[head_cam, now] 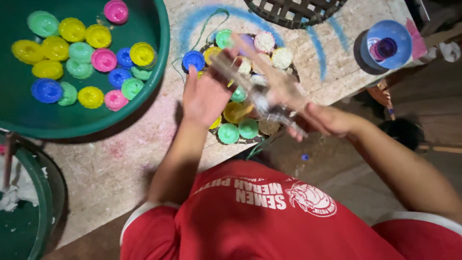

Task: The person scoops a white paste from a green basin using a pink scoop and a wooden tool, then fills small colorful plastic caps arranged in a basket. The person repeats this process, filling multiple caps with the paste.

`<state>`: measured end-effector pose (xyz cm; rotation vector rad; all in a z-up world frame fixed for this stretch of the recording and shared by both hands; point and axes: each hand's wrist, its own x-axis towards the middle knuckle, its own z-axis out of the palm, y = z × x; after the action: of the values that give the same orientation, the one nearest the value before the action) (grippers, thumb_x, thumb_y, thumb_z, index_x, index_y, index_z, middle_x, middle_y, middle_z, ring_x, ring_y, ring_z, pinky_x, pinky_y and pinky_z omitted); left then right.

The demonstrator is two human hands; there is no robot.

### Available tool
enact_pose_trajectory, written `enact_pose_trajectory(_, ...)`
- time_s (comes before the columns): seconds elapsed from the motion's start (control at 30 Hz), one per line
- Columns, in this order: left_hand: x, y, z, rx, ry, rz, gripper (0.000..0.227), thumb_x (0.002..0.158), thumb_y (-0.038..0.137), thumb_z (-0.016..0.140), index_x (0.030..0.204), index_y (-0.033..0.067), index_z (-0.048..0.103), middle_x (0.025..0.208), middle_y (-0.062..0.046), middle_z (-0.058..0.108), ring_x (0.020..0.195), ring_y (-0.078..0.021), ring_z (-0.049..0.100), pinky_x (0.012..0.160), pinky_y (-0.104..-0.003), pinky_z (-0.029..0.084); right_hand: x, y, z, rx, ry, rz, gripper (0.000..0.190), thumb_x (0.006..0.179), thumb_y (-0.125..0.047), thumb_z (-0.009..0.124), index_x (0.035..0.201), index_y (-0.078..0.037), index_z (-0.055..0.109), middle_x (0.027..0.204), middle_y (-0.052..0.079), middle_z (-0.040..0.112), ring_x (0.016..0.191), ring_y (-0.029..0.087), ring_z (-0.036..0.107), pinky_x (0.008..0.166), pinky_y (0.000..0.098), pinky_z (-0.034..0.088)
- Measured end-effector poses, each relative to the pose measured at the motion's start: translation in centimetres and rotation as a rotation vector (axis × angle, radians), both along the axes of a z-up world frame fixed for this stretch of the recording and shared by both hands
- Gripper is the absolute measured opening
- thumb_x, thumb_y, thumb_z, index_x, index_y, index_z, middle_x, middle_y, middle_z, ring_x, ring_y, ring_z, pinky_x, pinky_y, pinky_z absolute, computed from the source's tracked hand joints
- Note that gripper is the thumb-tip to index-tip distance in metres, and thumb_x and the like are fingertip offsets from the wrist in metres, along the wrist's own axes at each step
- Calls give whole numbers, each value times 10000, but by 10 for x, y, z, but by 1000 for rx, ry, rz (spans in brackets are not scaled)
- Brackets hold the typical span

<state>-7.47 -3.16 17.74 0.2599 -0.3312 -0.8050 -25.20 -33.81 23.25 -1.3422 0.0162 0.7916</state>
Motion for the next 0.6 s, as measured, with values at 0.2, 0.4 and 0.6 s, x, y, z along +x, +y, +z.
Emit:
enact_pose_trajectory(0.2,8,-77,-4,-392,106,-50,575,1027,613,555,1296,105,525,1093,-28,570,1157,-199,562,1187,-445,386,7,12,36,-318,358,-41,808,943,-670,255,1232,-7,614,937,142,743,849,227,722,811,394,580)
enact_pose_trajectory(0.4,19,-97,-34,-365,279,66,311,946,451,583,1005,156,507,909,26,523,912,-162,539,1049,-421,456,23,14,33,-718,245,-32,916,990,-710,235,859,57,717,693,129,686,626,228,646,626,389,534)
enact_pose_trajectory(0.6,25,-95,-72,-423,261,36,268,952,430,564,961,169,501,878,36,505,869,-140,527,997,-388,503,22,46,24,-882,173,-65,849,953,-715,264,876,7,705,635,109,646,582,223,597,572,392,484)
